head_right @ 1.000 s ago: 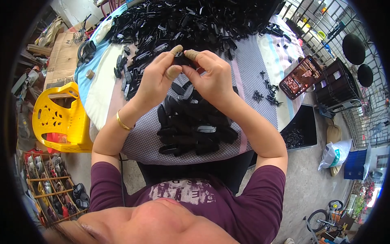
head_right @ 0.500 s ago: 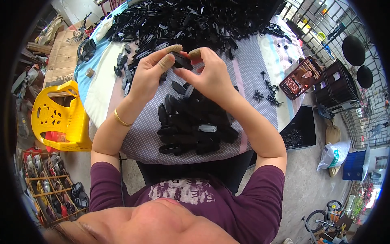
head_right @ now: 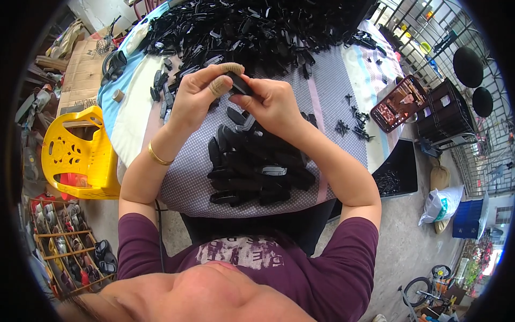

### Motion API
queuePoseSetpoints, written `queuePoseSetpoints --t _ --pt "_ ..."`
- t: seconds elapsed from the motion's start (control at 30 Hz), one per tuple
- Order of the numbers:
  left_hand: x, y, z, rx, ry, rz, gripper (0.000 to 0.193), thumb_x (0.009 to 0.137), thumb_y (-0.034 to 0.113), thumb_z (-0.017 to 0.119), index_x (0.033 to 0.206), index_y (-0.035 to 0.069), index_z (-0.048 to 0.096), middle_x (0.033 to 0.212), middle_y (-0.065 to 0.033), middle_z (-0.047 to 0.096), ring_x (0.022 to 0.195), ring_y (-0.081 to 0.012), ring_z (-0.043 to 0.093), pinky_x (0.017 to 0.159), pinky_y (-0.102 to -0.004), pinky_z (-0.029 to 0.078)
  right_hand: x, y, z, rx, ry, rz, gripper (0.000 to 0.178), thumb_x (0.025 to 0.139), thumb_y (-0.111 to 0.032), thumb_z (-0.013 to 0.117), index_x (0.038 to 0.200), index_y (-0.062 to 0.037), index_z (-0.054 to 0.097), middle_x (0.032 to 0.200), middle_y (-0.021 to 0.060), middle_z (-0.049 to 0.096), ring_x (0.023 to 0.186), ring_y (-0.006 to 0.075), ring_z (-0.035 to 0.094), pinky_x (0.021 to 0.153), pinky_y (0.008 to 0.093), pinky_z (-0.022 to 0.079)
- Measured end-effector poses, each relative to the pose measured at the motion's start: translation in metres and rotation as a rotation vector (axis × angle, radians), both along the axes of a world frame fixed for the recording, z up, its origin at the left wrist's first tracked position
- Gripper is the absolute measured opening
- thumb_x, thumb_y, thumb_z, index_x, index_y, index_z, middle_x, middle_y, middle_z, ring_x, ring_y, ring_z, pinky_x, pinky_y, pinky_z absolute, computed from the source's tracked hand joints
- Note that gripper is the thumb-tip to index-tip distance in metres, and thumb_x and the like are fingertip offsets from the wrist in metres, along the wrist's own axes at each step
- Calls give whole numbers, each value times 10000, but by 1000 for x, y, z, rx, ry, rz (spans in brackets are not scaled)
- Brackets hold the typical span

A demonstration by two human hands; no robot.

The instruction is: Assembling small black plastic components by hand at a table.

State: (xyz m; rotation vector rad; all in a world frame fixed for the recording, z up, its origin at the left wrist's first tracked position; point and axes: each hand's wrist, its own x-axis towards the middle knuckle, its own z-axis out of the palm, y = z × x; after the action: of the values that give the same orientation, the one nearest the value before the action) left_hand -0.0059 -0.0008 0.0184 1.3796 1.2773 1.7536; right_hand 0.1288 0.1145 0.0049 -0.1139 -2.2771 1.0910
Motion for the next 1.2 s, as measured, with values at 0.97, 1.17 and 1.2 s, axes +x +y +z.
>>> queuePoseSetpoints --t 0.97,1.17,1.2 --pt "31 -10 -8 183 1119 -46 597 610 394 713 1101 80 579 826 -31 612 813 -212 555 766 -338 434 -49 176 -33 741 -474 -584 247 729 -128 544 933 -120 683 933 104 648 956 293 573 816 401 469" --pt "-32 -20 15 -256 1234 145 254 666 16 654 918 45 665 1015 -79 582 1018 -251 477 870 -336 419 -30 155 -13 605 -254 -574 298 748 -202 626 1027 -95 635 864 132 652 797 324 611 720 357 487" --pt "-37 -21 13 -316 1278 156 285 658 1 646 937 50 664 1044 -77 574 1051 -252 463 884 -349 410 -26 155 -14 638 -194 -537 293 805 -179 593 1082 -82 606 896 129 658 731 272 637 667 316 497"
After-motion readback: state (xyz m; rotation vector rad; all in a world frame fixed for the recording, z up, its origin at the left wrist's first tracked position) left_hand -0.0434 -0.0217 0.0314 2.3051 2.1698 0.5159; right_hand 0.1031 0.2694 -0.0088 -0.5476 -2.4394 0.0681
